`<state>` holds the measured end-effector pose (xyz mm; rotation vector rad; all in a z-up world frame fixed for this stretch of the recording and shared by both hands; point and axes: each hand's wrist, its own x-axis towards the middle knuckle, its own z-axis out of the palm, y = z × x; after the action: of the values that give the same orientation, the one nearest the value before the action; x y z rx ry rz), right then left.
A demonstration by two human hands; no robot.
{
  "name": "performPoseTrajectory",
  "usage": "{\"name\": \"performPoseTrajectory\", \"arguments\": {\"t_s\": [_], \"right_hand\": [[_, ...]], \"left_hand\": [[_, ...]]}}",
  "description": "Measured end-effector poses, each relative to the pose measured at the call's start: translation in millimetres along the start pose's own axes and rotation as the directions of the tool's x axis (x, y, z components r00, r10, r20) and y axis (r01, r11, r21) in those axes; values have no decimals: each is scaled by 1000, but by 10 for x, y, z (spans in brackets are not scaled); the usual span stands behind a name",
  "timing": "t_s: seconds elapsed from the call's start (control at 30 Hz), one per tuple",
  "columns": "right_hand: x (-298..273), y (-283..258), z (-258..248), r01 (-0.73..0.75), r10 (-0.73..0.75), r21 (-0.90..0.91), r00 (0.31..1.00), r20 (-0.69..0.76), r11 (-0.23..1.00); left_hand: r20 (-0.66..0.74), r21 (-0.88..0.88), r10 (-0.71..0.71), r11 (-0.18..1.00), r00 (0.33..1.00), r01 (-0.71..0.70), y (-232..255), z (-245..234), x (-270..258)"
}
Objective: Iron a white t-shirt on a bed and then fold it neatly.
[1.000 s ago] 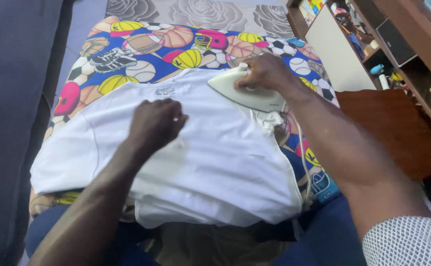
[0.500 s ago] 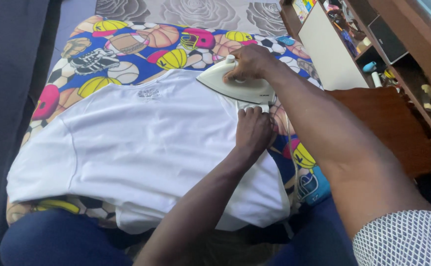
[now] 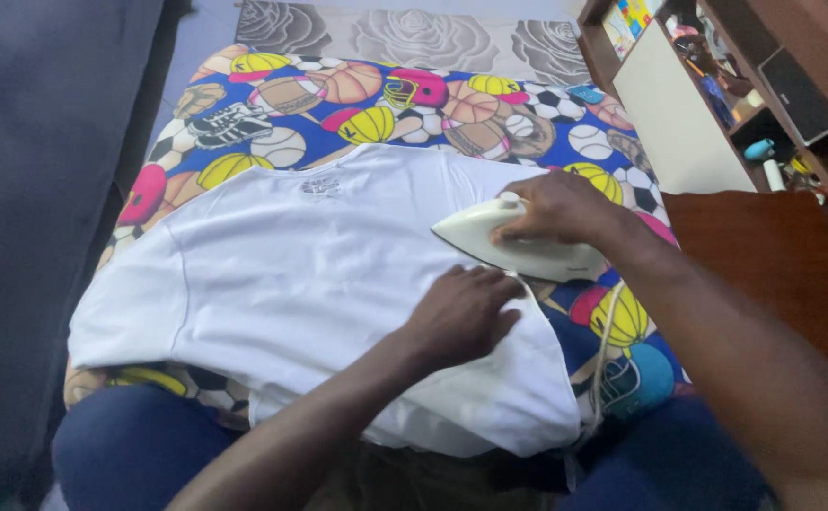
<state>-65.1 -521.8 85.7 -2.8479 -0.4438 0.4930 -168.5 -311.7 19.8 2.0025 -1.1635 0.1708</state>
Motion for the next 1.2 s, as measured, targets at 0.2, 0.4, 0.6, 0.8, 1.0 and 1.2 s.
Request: {"name": "performPoseTrajectory", "arguments": {"t_s": [0.2, 0.4, 0.6, 0.8, 1.0, 1.2], "right_hand": [[135, 116, 13, -251, 227, -107, 954, -194, 962], [415, 119, -107, -314, 252, -109, 890, -381, 943], [-83, 46, 24, -169, 162, -144, 985, -61, 975], [153, -280, -101, -387, 379, -88, 921, -93, 918], [740, -29, -175, -216, 152, -141, 919, -364, 966], [363, -183, -37, -74, 73, -127, 997, -14, 989]], "left_hand": [[-35, 165, -361, 918, 932, 362, -460, -829, -701], [-207, 80, -542, 820, 814, 566, -708, -993, -819], [-356, 114, -534, 790, 767, 602, -1022, -1408, -827], [-443, 50, -587, 738, 677, 673, -1314, -1758, -1088], [-498, 488, -544, 467, 675, 737, -1916, -2183, -1563], [-364, 400, -776, 369, 515, 839, -2055, -2591, -1657]]}}
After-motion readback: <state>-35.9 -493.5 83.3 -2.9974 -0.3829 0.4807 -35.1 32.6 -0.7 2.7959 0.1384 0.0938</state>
